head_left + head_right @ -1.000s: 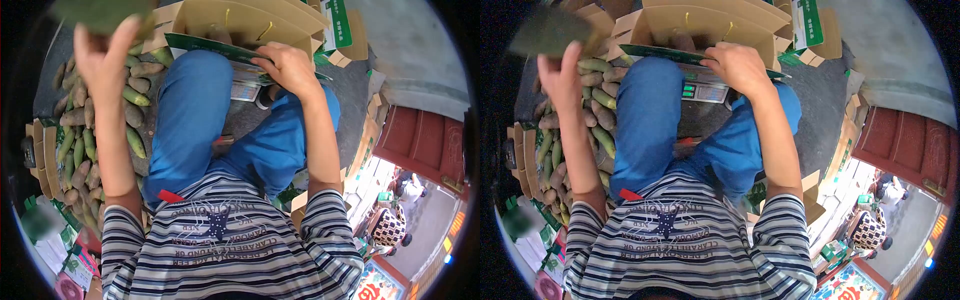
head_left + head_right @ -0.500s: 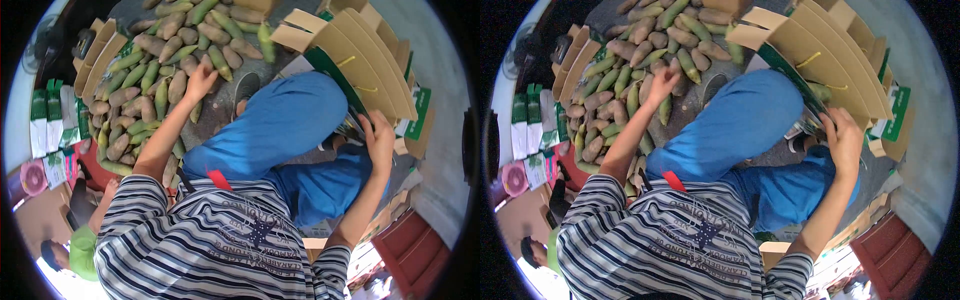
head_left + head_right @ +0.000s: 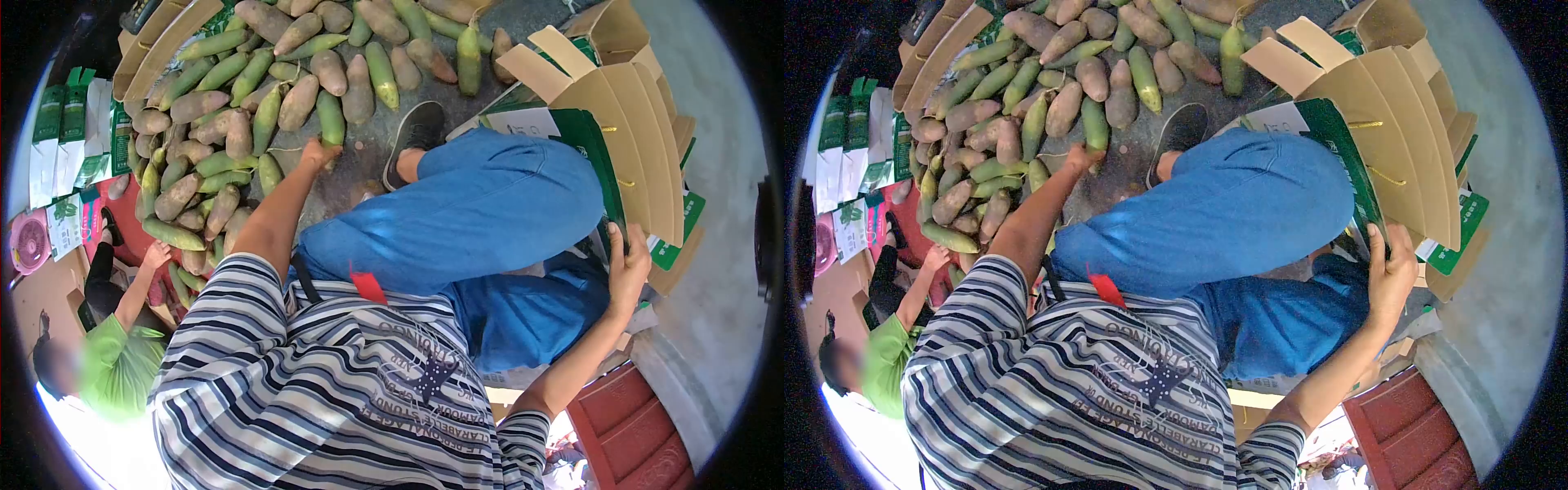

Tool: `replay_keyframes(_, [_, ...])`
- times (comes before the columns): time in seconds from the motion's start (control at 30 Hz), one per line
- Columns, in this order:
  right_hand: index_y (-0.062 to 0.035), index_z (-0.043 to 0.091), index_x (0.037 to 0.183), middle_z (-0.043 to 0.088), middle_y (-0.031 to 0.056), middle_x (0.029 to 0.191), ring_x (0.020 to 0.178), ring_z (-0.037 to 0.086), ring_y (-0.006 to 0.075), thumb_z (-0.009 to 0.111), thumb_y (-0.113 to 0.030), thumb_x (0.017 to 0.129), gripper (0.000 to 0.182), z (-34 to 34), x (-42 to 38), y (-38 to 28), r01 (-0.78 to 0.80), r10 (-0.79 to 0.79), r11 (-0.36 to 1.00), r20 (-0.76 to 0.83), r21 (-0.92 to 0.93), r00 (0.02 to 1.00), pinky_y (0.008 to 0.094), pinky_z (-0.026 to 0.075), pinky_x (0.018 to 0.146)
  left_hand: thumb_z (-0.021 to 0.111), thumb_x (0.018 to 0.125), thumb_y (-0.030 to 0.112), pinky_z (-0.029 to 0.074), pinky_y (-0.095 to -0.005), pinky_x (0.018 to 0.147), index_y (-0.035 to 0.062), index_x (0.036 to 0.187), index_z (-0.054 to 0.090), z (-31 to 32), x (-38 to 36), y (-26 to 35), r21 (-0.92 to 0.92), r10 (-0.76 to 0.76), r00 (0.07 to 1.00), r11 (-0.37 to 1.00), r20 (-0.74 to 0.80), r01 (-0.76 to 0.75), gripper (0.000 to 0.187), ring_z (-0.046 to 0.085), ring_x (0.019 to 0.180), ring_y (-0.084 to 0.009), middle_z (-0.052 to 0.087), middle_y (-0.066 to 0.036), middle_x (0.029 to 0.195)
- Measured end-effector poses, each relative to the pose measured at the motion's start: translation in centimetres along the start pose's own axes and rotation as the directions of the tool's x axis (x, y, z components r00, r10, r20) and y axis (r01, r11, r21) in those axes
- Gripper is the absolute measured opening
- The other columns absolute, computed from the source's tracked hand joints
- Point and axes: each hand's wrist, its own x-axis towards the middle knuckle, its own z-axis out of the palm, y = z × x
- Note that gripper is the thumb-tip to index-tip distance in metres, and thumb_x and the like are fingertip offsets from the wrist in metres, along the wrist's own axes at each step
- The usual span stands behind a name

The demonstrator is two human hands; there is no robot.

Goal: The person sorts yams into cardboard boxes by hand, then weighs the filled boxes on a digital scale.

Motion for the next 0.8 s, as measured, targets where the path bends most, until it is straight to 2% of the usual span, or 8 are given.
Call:
replay_keyframes(0.07, [0.0023,0.064,0.097,0.064,0.0176,0.089,0.082,0.061,0.0351,0.066,-0.017,0.088,0.021,0.0,0.1,-0.1,-0.002,0.002,1.000,0.001,0.014,1.000,0.0361,0.048,0.076,0.077,0.072,0.047,0.050,-0.0372,0.086,-0.0031,0.115,0.056,0.5,0.7,1.1,-0.070,0.003,0.995,0.998,0.099,0.003,0.070,0.063,0.105,-0.0292,0.064,-0.020,0.112])
replay_keyframes(0.2, [-0.0017,0.068,0.091,0.065,0.0144,0.089,0.083,0.063,0.0335,0.067,-0.021,0.086,0.020,-0.3,0.3,0.3,-0.022,0.023,0.999,0.027,-0.034,0.999,0.0376,0.049,0.073,0.073,0.076,0.049,0.051,-0.0262,0.065,0.0068,0.111,0.061,0.0,-1.6,2.4,-0.572,0.024,0.918,0.788,0.395,0.225,0.056,0.063,0.082,-0.0124,0.067,-0.005,0.098])
replay_keyframes(0.33, [-0.0066,0.068,0.089,0.063,0.0102,0.084,0.079,0.064,0.0322,0.064,-0.029,0.086,0.023,-0.6,0.0,0.4,0.043,-0.043,0.998,0.011,-0.036,0.999,0.0405,0.050,0.066,0.061,0.090,0.039,0.052,-0.0273,0.065,0.0060,0.113,0.057,-3.2,-7.6,7.1,-0.730,0.140,0.859,0.603,0.492,0.320,0.040,0.064,0.076,-0.0169,0.068,-0.006,0.094])
replay_keyframes(0.43, [-0.0060,0.068,0.090,0.062,0.0107,0.082,0.078,0.063,0.0324,0.065,-0.029,0.085,0.024,-0.5,-0.3,-0.1,0.030,-0.029,0.999,0.027,-0.046,0.999,0.0411,0.050,0.067,0.058,0.093,0.032,0.052,-0.0300,0.065,0.0039,0.115,0.057,-3.7,-10.6,9.1,-0.791,0.232,0.898,0.585,0.375,0.179,0.036,0.065,0.076,-0.0200,0.067,-0.012,0.098])
replay_keyframes(0.53, [-0.0052,0.067,0.087,0.062,0.0114,0.081,0.079,0.063,0.0324,0.065,-0.030,0.084,0.025,-0.6,-0.3,0.2,0.056,-0.055,0.998,0.031,-0.019,0.998,0.0421,0.050,0.067,0.061,0.092,0.031,0.051,-0.0293,0.068,-0.0003,0.117,0.056,-5.8,-14.7,14.2,-0.647,0.523,0.837,0.697,0.163,-0.309,0.040,0.063,0.080,-0.0185,0.065,-0.011,0.101])
replay_keyframes(0.63, [-0.0045,0.065,0.084,0.062,0.0121,0.081,0.078,0.063,0.0326,0.066,-0.030,0.083,0.025,-0.6,-0.5,0.4,0.111,-0.111,0.993,-0.012,-0.031,0.994,0.0428,0.050,0.067,0.063,0.089,0.031,0.046,-0.0275,0.081,-0.0026,0.121,0.054,-8.2,-18.8,20.7,-0.429,0.800,0.594,0.509,-0.083,-0.746,0.047,0.058,0.091,-0.0150,0.062,-0.008,0.104])
replay_keyframes(0.7, [-0.0045,0.064,0.082,0.062,0.0124,0.080,0.078,0.062,0.0329,0.066,-0.029,0.083,0.024,-0.4,-0.7,0.5,0.112,-0.113,0.993,-0.045,-0.026,0.993,0.0429,0.050,0.067,0.064,0.086,0.029,0.042,-0.0277,0.088,-0.0024,0.123,0.053,-10.8,-22.4,26.0,-0.386,0.859,0.508,0.448,-0.065,-0.807,0.050,0.056,0.098,-0.0149,0.061,-0.008,0.107])
replay_keyframes(0.8, [-0.0045,0.063,0.084,0.062,0.0129,0.080,0.078,0.062,0.0334,0.066,-0.028,0.083,0.024,-0.5,-0.9,0.6,0.127,-0.128,0.992,-0.065,-0.029,0.990,0.0434,0.050,0.066,0.065,0.084,0.028,0.044,-0.0292,0.088,-0.0022,0.122,0.054,-13.1,-26.3,33.0,-0.365,0.976,0.216,0.206,0.013,-0.908,0.050,0.056,0.100,-0.0155,0.061,-0.008,0.107])
